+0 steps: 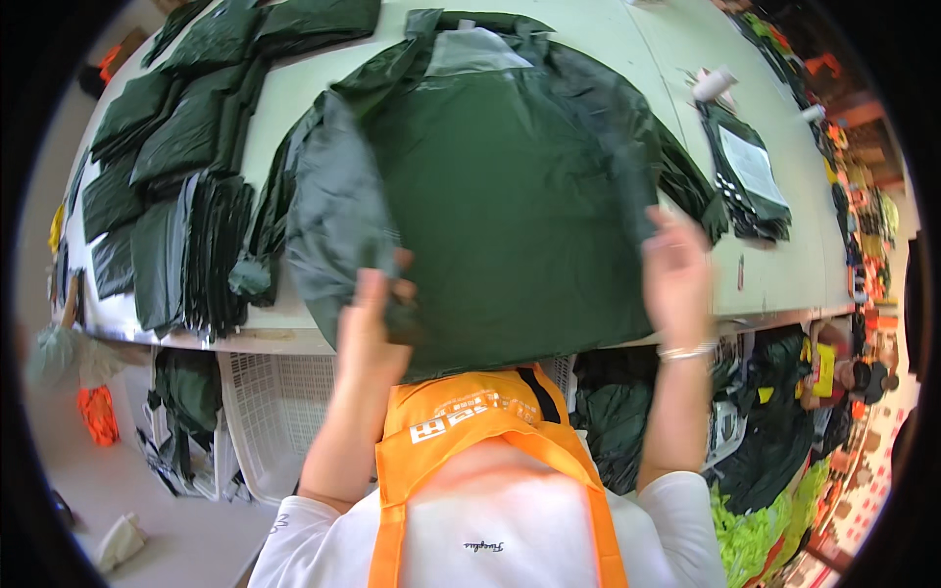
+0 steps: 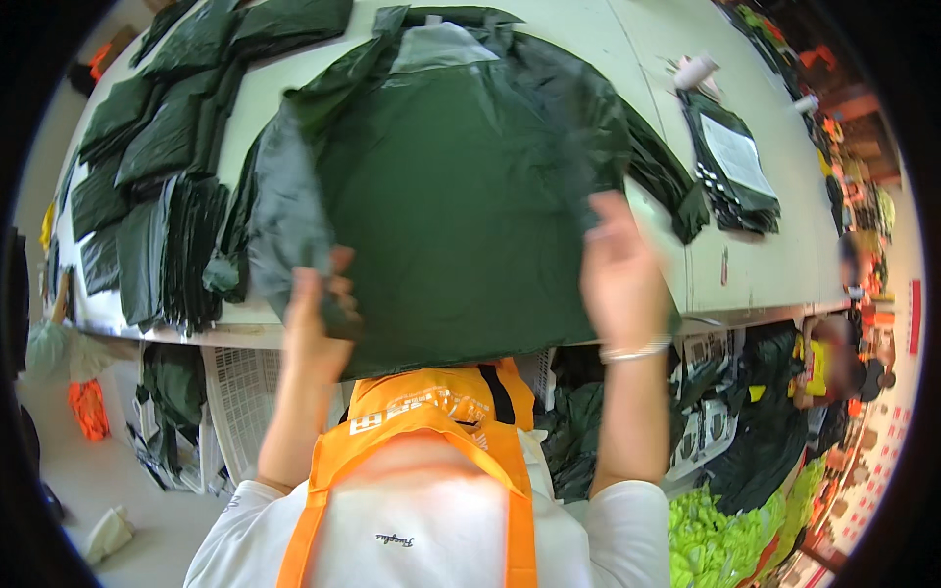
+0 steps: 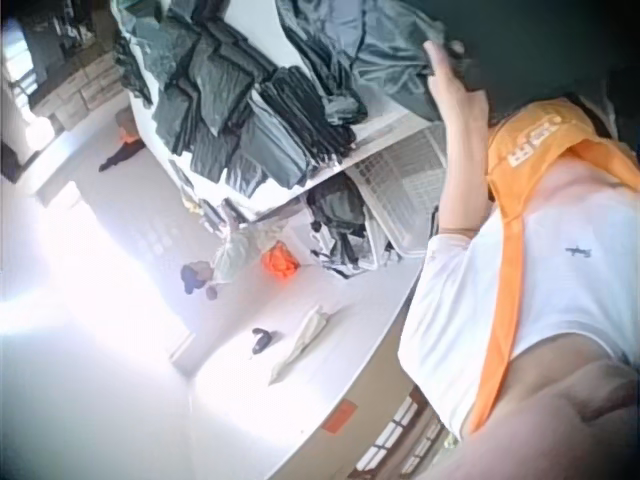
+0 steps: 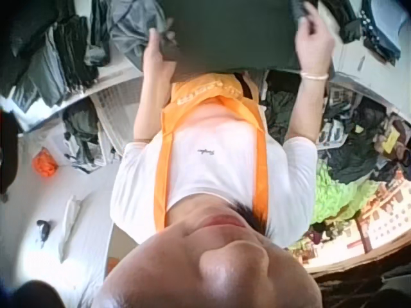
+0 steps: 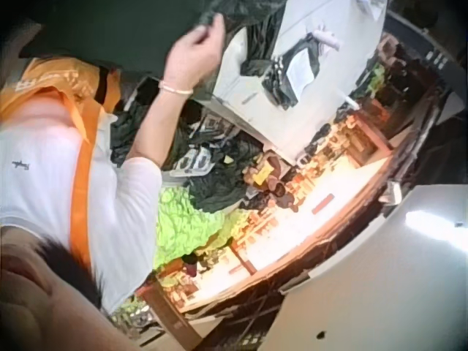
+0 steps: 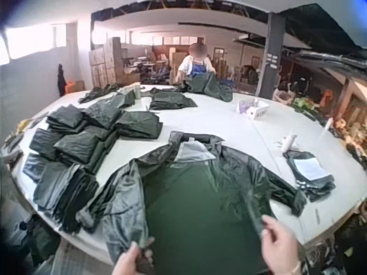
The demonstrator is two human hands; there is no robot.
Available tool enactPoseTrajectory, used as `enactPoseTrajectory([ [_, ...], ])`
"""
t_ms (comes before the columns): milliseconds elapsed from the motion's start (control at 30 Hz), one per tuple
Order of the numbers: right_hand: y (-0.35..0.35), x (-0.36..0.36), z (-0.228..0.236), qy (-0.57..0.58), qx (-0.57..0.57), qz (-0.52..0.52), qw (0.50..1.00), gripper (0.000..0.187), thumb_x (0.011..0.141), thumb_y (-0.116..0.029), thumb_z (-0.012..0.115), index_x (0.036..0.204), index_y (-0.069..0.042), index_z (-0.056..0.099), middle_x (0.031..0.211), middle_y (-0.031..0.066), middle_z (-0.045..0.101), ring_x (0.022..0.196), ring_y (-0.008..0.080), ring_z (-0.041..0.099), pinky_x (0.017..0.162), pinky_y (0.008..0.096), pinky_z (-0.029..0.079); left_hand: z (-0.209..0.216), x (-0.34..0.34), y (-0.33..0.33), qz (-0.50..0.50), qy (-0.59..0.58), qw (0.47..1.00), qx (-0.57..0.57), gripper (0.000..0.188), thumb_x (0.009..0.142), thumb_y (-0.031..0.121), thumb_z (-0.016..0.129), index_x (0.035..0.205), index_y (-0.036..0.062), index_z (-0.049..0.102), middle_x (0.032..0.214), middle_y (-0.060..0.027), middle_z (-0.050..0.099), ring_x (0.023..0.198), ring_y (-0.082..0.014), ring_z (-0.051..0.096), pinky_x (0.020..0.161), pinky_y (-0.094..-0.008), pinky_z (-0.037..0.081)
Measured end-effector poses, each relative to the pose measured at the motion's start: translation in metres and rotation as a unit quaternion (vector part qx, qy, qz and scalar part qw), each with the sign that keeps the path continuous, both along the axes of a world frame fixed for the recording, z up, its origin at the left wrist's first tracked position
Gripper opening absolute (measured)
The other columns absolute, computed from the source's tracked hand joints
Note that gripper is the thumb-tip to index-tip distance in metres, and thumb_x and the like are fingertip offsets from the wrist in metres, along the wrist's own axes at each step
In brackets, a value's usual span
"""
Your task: The person unfolds a dark green jacket on a table, smooths it out, and zips the front closure. They then fold the jacket neatly and place it on a stack of similar jackets.
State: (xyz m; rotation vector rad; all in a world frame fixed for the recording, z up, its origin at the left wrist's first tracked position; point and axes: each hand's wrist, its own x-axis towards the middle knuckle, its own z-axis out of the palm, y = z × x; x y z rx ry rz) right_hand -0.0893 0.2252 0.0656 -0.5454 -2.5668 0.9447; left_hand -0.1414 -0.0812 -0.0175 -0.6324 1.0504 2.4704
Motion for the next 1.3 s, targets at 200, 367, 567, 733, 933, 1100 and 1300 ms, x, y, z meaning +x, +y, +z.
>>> enactPoseTrajectory([
  [200,-0.092,0.048,-0.170,-0.107,-0.090,0.080,0.987,0.022,0.082,-0.005,0.053,0.103,-0.007,0.057,0.098,0.0141,0.060,0.089,0.0353,0.059,0.076,0.0426,0.048,-0.119,0.028,0.106,-0.247,-0.125,0.945,-0.173,0.044,0.076,0.025,0.076,0.100,-0.0080,0.061,0.094,-0.0123,0.064,0.080,-0.0209,0.062,0.072,-0.0346,0.050],
  [367,-0.108,0.052,-0.185,-0.093,0.025,0.083,0.992,0.018,0.079,-0.016,0.064,0.093,-0.006,0.060,0.089,0.0130,0.059,0.087,0.0317,0.057,0.076,0.0411,0.046,-0.146,0.025,0.101,-0.300,-0.117,0.924,-0.208,0.040,0.073,0.032,0.078,0.082,-0.0042,0.063,0.079,-0.0087,0.060,0.068,-0.0146,0.056,0.056,-0.0298,0.044],
  [567,-0.090,0.046,-0.194,-0.173,-0.325,-0.051,0.928,0.016,0.076,-0.015,0.072,0.079,-0.001,0.064,0.068,0.0078,0.063,0.059,0.0201,0.060,0.057,0.0314,0.048,-0.145,0.027,0.111,-0.289,-0.088,0.926,-0.226,0.047,0.075,0.027,0.078,0.097,-0.0114,0.061,0.096,-0.0130,0.063,0.084,-0.0175,0.057,0.074,-0.0301,0.045],
  [733,-0.065,0.075,-0.178,-0.327,-0.529,-0.066,0.780,0.018,0.080,-0.016,0.072,0.078,-0.001,0.063,0.067,0.0035,0.062,0.054,0.0092,0.057,0.050,0.0209,0.046,-0.146,0.024,0.110,-0.247,-0.009,0.952,-0.183,0.033,0.083,0.021,0.069,0.104,-0.0050,0.063,0.103,-0.0078,0.066,0.089,-0.0171,0.061,0.080,-0.0289,0.047],
  [933,-0.078,0.086,-0.181,-0.288,-0.629,-0.163,0.703,0.015,0.082,-0.008,0.065,0.088,0.005,0.061,0.083,0.0151,0.067,0.073,0.0205,0.067,0.065,0.0285,0.055,-0.153,0.029,0.112,-0.263,0.001,0.937,-0.228,0.034,0.082,0.021,0.071,0.103,-0.0047,0.063,0.103,-0.0085,0.066,0.091,-0.0174,0.060,0.082,-0.0292,0.045],
  [1100,-0.081,0.097,-0.197,-0.189,-0.722,-0.192,0.637,0.014,0.084,-0.010,0.064,0.092,0.001,0.061,0.092,0.0128,0.067,0.085,0.0202,0.066,0.079,0.0293,0.053,-0.145,0.030,0.083,-0.235,-0.064,0.957,-0.155,0.023,0.082,0.017,0.070,0.096,-0.0006,0.067,0.094,-0.0082,0.067,0.085,-0.0178,0.061,0.079,-0.0298,0.047],
  [1300,-0.101,0.077,-0.188,-0.148,-0.724,-0.177,0.650,0.009,0.083,-0.010,0.067,0.086,-0.003,0.063,0.087,0.0091,0.067,0.082,0.0170,0.065,0.077,0.0279,0.052,-0.116,0.055,0.067,-0.214,-0.161,0.960,-0.078,0.019,0.083,0.014,0.069,0.094,-0.0007,0.064,0.090,-0.0089,0.066,0.077,-0.0185,0.063,0.069,-0.0320,0.051],
])
